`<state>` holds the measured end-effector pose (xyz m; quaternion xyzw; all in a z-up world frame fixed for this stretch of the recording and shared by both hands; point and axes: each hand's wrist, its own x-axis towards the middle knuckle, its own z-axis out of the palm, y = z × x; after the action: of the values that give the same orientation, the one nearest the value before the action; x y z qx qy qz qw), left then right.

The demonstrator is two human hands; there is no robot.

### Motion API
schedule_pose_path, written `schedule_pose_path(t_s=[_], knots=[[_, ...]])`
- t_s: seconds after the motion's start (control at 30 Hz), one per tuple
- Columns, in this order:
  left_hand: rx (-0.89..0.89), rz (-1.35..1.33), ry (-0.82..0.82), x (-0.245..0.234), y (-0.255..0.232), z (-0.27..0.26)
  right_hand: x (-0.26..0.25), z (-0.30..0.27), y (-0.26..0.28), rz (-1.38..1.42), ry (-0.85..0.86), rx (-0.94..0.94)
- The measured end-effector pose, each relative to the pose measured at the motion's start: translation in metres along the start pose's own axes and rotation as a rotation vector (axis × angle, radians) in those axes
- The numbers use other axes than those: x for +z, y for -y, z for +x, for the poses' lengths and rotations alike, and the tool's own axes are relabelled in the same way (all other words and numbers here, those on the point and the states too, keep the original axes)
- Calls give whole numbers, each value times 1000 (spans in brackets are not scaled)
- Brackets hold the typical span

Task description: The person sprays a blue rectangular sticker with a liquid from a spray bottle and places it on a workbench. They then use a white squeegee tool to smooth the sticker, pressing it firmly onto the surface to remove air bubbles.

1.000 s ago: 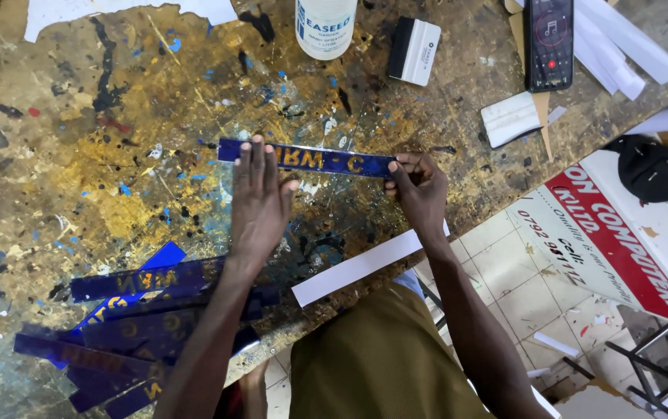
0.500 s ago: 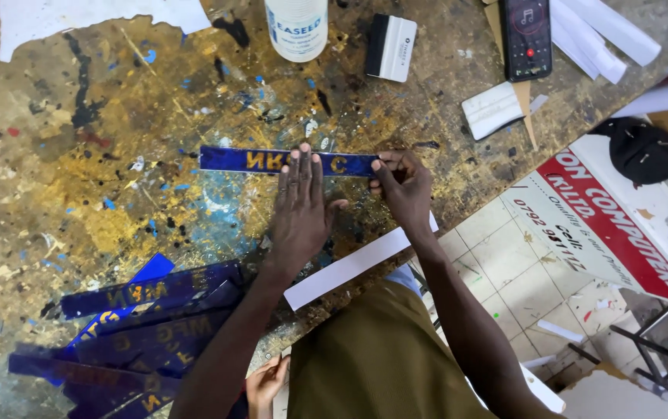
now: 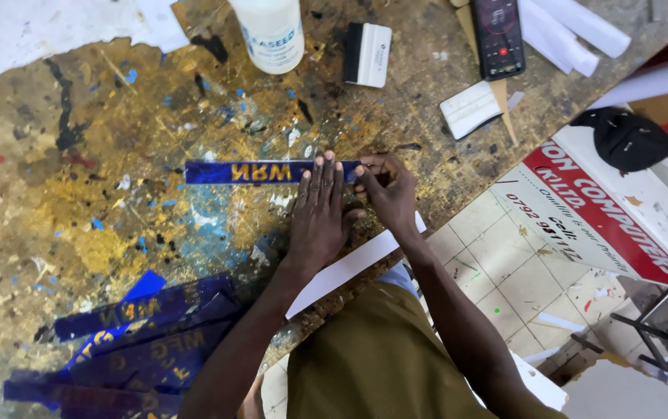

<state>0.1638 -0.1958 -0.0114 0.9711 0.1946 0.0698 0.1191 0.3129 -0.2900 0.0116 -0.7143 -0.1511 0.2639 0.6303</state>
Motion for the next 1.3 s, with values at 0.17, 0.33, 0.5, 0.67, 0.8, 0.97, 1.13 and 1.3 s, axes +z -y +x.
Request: schedule_pose_path(t_s=[0.17,0.33,0.5,0.67,0.8,0.97,1.13,1.3], knots=[[78,-13,-50,6,-2,4,-2,1,2,-1,-7,47],[97,-13,-59,6,0,4,-4,-4,17,-4,4,74],[97,-28,-74,6,0,9,-8,-2,25,-70,9,30],[100,-16,-76,9,-4,7,-14,-9,16,-68,-21,63],[103,12,-66,8,-5,4,-17,-13,20,-87,-8,34],[97,11,-23,14,-3,5,-22,-12,-13,-396,34,-257],[106,97,-1,26,3,5,-13,-13,-29,-588,44,-494],[107,37,21,13,3,3,-13,-12,-26,-646,71,-476]])
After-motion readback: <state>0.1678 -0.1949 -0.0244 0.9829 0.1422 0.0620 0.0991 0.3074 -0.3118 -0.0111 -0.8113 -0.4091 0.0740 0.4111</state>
